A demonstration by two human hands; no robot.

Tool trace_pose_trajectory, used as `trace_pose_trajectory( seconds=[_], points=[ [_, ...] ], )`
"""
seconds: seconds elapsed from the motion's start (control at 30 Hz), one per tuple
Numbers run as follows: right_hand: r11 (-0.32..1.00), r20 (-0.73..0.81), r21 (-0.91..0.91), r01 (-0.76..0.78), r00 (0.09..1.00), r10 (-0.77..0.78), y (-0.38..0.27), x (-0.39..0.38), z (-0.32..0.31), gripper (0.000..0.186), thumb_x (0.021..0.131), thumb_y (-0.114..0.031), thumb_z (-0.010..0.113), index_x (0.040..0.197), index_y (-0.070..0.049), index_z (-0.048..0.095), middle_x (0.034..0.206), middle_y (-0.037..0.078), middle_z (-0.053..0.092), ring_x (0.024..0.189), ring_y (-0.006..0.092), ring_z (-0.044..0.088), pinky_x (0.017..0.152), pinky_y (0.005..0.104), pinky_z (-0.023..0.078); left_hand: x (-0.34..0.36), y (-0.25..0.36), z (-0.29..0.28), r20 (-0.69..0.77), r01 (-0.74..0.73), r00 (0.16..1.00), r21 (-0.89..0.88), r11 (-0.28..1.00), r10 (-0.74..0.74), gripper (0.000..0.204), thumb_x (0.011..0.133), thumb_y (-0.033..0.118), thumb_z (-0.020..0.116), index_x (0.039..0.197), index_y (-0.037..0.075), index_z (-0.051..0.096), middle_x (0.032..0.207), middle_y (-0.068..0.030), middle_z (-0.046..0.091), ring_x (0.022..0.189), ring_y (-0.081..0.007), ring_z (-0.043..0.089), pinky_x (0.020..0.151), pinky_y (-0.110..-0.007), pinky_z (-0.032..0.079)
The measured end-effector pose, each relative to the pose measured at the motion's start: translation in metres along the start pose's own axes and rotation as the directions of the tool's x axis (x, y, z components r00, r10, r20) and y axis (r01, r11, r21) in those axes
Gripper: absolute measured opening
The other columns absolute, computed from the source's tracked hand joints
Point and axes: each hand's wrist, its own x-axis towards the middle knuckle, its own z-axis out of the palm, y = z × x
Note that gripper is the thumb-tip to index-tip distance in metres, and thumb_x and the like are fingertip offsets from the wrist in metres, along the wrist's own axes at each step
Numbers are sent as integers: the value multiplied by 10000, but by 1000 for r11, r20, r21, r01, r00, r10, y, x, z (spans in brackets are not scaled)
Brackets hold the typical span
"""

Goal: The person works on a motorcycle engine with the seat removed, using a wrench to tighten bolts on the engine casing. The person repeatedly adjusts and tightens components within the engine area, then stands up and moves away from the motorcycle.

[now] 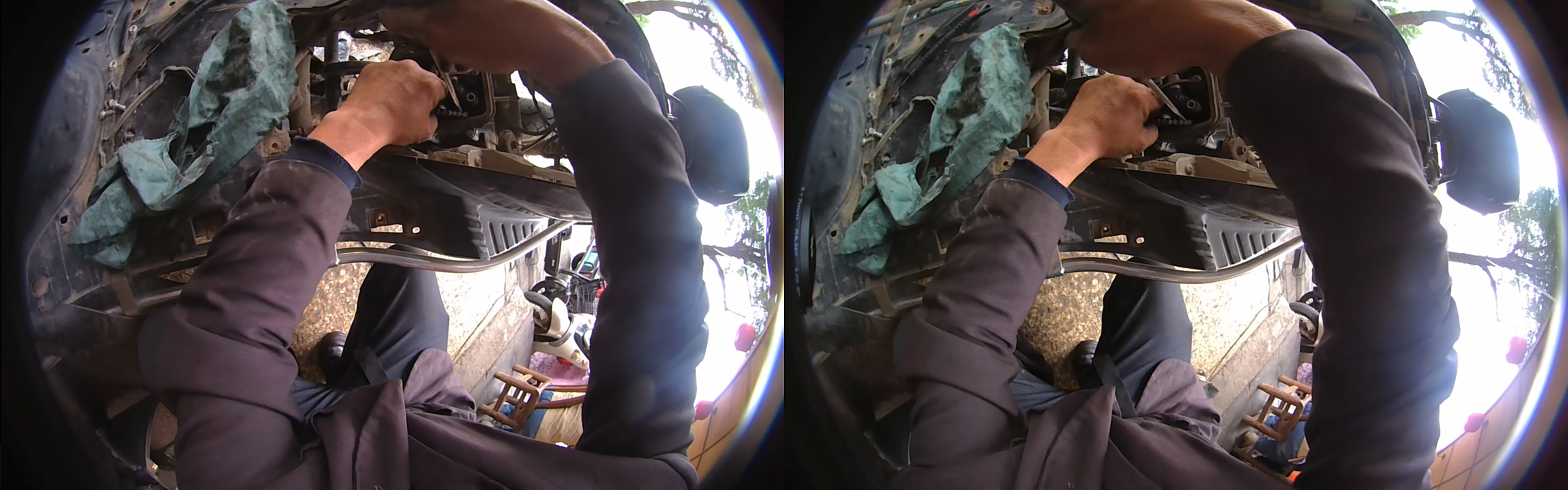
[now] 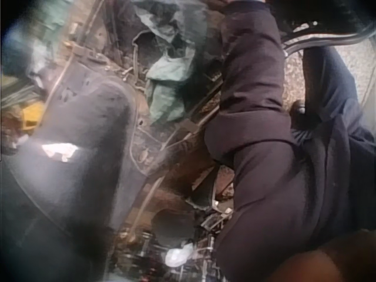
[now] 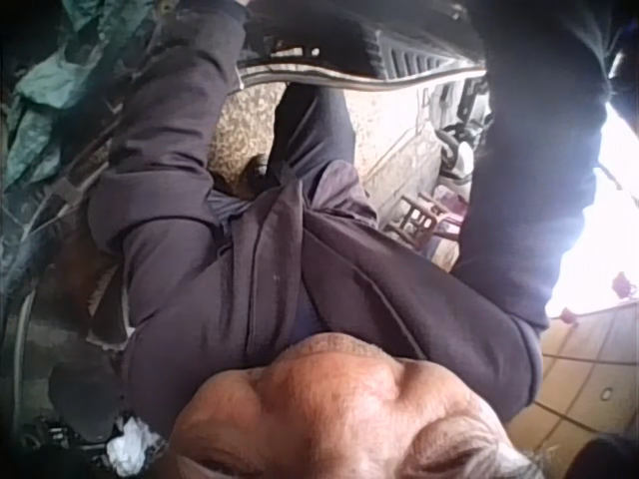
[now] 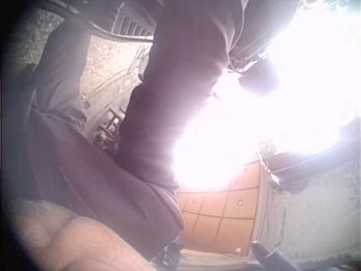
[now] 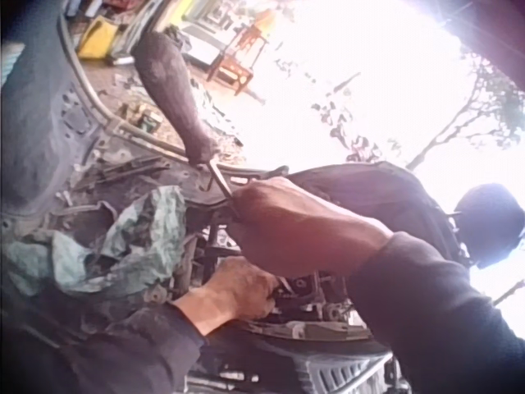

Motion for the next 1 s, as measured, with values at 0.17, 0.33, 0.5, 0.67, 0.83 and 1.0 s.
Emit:
trace_pose_trajectory(
  seconds=[0.17,0.33,0.5,0.67,0.83,1.0],
  points=[
    [948,-63,-212,238,964,-257,6,-4,17,63,766,-43,639,728,-1,665,721,196,667,698,363,675,635,440,520,3,-6,12,-24,-24,999,16,1000,24,256,806,279,708,1013,151,785,1028,-109,763,1028,-302,727,898,-438,589],
    [979,-53,-142,147,986,-156,9,-9,26,112,724,-49,655,622,-8,631,692,214,649,678,381,680,619,456,521,5,-14,25,-123,-103,986,69,992,111,276,812,291,690,1029,150,785,1032,-96,763,1017,-305,726,910,-444,584],
    [969,-40,-201,144,987,-156,13,-13,17,79,775,-45,631,730,8,667,737,204,664,706,382,681,644,452,528,4,-12,21,-116,-65,991,-35,997,61,257,793,267,714,1010,145,781,991,-87,763,1005,-305,725,885,-442,590],
    [985,-291,107,138,951,-102,10,-41,7,244,899,-46,597,1106,-15,724,897,186,725,779,300,705,692,411,549,2,-14,19,-199,-111,976,-116,987,86,206,736,234,706,896,108,736,810,-123,718,855,-347,705,776,-441,576],
    [879,-180,380,-287,909,375,-9,-69,-18,225,1014,-139,602,1161,-21,725,822,73,715,697,141,675,622,307,524,3,-19,25,-245,-153,963,-165,974,109,200,724,204,727,881,81,713,800,-149,707,818,-366,700,733,-437,576],
    [816,-367,525,-241,801,473,-22,-106,-11,230,1017,-193,636,1015,24,714,722,78,692,590,141,664,549,254,510,5,-23,29,-318,-220,935,-175,960,156,198,708,158,738,865,45,696,799,-186,694,788,-373,694,714,-424,565]
  ],
)
